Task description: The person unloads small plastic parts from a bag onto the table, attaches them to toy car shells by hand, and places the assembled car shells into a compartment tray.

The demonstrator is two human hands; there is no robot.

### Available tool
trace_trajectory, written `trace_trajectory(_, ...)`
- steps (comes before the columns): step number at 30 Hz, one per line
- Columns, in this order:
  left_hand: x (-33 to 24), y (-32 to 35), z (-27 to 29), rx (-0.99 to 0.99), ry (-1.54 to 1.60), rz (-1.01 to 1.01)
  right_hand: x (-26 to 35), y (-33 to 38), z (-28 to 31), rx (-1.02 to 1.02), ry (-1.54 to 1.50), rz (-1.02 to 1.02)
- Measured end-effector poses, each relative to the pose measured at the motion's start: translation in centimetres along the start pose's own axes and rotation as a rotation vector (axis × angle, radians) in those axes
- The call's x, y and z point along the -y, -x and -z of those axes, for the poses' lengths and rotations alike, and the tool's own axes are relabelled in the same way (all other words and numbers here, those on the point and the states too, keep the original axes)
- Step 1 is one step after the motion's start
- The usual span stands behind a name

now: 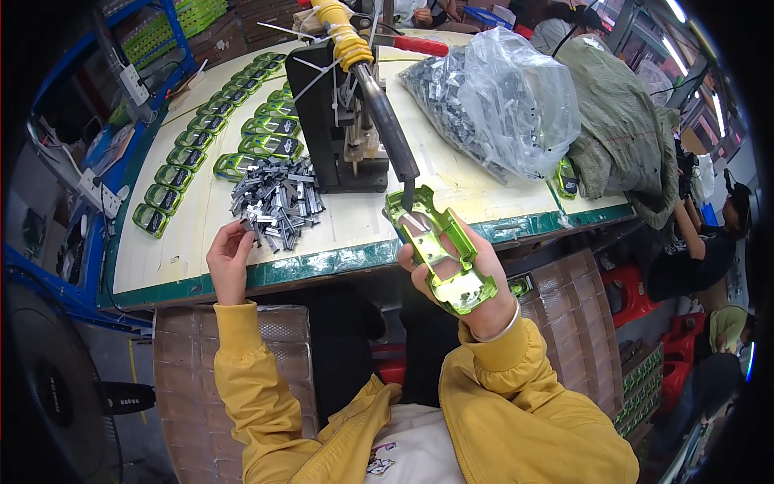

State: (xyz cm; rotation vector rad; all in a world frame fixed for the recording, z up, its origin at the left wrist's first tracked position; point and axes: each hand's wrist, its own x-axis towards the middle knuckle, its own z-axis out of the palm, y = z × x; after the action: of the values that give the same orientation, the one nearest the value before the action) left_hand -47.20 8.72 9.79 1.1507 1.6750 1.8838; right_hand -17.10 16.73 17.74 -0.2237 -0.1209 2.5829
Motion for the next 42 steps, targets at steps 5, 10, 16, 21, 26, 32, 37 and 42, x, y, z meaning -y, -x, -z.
trace_trajectory(5, 0.3, 0.0, 0.2, 0.003, -0.005, -0.009, 0.1, 0.5, -0.3, -0.011, 0.004, 0.017)
trace_trajectory(10, 0.4, 0.1, 0.2, -0.003, 0.0, 0.0, 0.1, 0.7, -0.6, -0.012, 0.03, 0.024)
trace_trajectory(16, 0.4, 0.0, 0.2, 0.001, -0.002, -0.012, 0.0, 0.7, -0.7, 0.01, 0.025, 0.023)
trace_trajectory(21, 0.8, -0.1, 0.1, 0.003, -0.018, -0.021, 0.2, 0.8, -0.9, -0.009, -0.021, 0.009)
trace_trajectory(26, 0.6, -0.1, 0.1, 0.001, -0.019, -0.028, 0.2, 0.8, -1.0, -0.021, -0.039, 0.013)
trace_trajectory(32, 0.4, 0.2, 0.9, -0.001, -0.022, -0.018, -0.7, 0.5, -0.5, -0.017, 0.046, 0.043)
trace_trajectory(37, -0.3, 0.0, -0.2, -0.025, -0.027, -0.059, -0.9, 1.0, 0.7, -0.07, 0.108, 0.074)
trace_trajectory(42, 0.7, -0.6, 0.4, -0.017, -0.098, -0.048, 0.5, 5.6, 4.5, -0.188, 0.299, 0.202)
